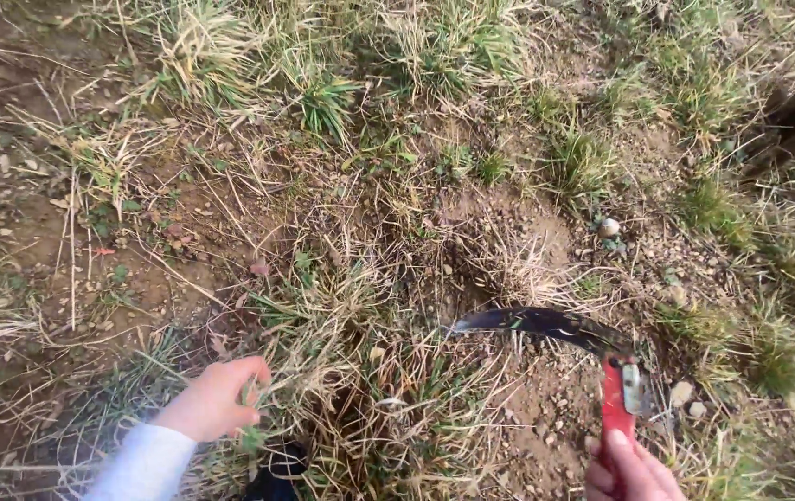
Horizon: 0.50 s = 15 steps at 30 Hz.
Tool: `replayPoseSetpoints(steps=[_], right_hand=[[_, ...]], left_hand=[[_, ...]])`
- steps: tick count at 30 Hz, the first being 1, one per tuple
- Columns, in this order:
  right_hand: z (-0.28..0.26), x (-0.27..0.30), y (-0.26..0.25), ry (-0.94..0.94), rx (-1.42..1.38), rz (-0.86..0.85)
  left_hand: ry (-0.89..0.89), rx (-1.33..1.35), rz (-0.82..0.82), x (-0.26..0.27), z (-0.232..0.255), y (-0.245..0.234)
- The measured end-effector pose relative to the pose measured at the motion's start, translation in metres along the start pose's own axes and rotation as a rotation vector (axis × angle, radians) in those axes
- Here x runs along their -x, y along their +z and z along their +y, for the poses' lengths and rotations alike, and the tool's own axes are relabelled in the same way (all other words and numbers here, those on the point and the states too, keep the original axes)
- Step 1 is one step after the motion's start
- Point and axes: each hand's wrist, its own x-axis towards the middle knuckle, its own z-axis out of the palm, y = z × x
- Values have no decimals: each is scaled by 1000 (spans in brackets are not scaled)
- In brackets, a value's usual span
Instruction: The person cuts dry grass in a sloped yard using a hand sickle. They gather clumps of grass with one hand, slice through the stems with the sickle held in the other hand, and pull cut grass aside as they work across patches of the slope.
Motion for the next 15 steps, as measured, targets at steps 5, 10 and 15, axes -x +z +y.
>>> replayPoseSetpoints(steps=[5,10,15], right_hand=[[-24,36,36,-52,20,-129],[-38,41,36,-158,-62,-7],[-42,-4,8,-64,-124,-59]], left_hand=[[-203,-505,59,20,-5,11],[-436,-485,100,36,-12,6],[-492,-422,175,48,-8,10]])
